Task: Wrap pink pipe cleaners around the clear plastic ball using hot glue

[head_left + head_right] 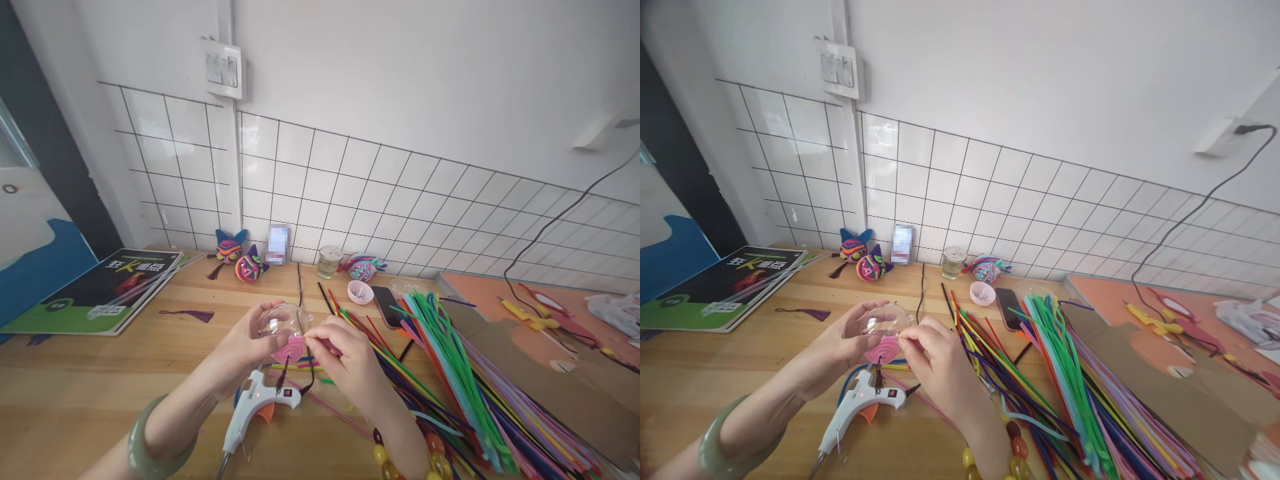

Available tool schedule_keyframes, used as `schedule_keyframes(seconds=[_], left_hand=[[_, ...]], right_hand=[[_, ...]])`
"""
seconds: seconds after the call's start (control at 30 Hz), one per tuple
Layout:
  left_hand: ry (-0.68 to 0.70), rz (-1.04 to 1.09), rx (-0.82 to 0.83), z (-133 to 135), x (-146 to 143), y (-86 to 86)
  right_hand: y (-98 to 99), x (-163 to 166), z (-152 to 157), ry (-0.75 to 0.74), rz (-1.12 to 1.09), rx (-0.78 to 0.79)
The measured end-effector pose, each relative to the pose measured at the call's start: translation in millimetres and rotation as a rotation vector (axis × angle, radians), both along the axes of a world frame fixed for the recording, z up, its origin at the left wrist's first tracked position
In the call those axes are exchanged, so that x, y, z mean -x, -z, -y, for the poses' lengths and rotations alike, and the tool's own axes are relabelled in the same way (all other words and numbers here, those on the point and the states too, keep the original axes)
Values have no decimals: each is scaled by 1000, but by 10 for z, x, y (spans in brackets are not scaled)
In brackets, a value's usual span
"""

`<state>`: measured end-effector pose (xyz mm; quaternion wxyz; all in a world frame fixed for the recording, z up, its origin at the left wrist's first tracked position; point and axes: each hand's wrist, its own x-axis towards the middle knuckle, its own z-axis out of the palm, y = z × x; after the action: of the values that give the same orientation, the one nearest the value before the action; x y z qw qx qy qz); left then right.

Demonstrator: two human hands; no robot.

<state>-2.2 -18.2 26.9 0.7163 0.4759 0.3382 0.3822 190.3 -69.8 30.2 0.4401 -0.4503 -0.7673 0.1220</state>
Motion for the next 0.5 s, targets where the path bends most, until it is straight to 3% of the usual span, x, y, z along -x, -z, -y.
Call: schedule_keyframes(seconds=[0.5], left_hand=[[-10,-23,15,11,-11,7]], right_hand=[[0,-4,1,6,9,-8]])
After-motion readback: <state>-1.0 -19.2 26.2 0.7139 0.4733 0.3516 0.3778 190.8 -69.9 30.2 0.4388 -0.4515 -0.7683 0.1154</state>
